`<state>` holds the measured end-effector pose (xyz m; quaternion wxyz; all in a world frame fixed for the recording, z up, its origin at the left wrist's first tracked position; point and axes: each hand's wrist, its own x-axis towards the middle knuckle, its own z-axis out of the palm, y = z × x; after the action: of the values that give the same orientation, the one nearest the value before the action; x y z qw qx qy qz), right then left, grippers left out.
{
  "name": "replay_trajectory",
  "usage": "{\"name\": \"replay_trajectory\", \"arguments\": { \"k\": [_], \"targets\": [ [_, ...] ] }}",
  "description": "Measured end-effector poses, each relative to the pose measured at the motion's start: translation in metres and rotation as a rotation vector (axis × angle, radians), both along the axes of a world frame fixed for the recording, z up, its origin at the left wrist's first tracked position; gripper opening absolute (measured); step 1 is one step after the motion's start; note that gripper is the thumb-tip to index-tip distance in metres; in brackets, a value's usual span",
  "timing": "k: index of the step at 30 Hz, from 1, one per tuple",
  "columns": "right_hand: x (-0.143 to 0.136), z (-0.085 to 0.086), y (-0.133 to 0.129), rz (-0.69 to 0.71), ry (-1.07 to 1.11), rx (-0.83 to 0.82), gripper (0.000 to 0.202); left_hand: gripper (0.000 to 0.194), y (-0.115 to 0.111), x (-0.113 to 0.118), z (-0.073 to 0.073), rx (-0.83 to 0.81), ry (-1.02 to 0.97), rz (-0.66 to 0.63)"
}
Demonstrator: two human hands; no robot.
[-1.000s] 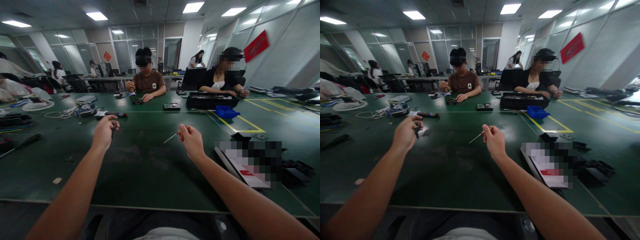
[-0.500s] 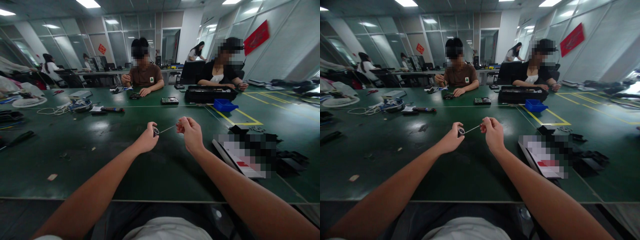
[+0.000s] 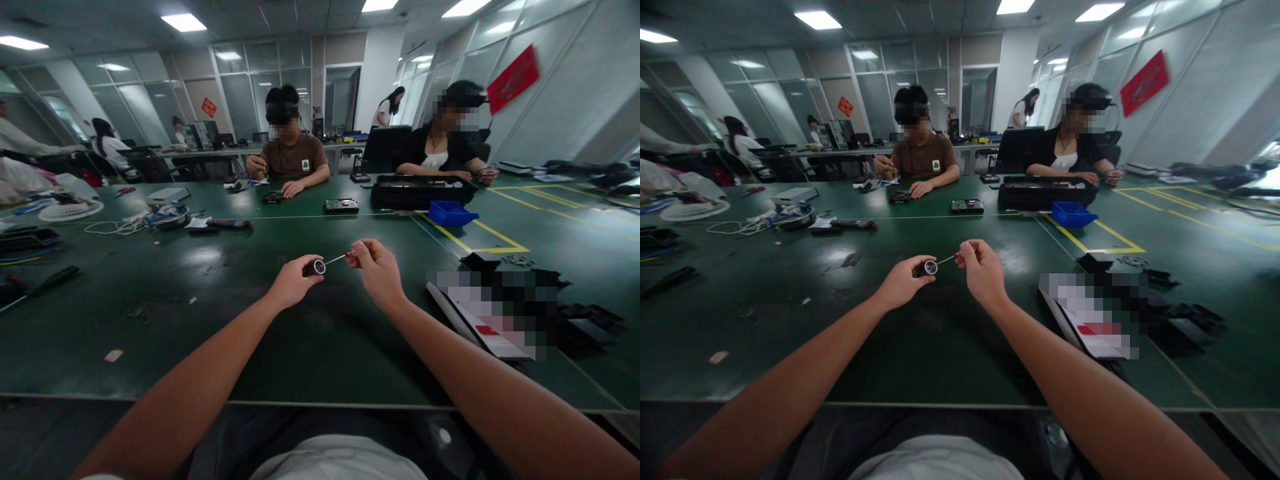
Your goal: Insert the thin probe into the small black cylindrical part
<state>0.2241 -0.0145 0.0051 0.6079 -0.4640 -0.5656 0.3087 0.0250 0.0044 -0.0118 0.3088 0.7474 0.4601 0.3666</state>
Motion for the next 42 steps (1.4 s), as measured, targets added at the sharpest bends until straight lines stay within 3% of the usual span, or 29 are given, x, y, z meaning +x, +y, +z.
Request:
{"name": "replay_trajectory", "arguments": {
  "k": [9,15,21,24,30,42],
  "targets": [
    [0.002,0.008,-0.005,-0.073,-0.131,-0.015,0.031,0.042,-0.001,-0.003,0.003,0.063,0.070,0.002],
    [0.002,0.016,-0.012,-0.215,-0.354,0.002,0.043,0.041,-0.002,-0.003,-0.002,0.076,0.077,-0.009],
    [0.002,0.012,-0.010,-0.039,-0.406,0.072,0.020,0.040,0.000,-0.005,0.000,0.089,0.105,0.017],
    [0.003,0.013,-0.010,0.007,-0.411,0.037,0.020,0.041,0.000,-0.005,0.001,0.091,0.118,0.040],
    [0.001,0.017,-0.010,-0.105,-0.532,0.001,0.040,0.042,0.000,-0.005,0.002,0.088,0.125,0.034],
    [0.000,0.012,-0.010,-0.025,-0.414,-0.035,0.029,0.042,-0.001,-0.005,0.001,0.071,0.136,0.033]
  ]
}}
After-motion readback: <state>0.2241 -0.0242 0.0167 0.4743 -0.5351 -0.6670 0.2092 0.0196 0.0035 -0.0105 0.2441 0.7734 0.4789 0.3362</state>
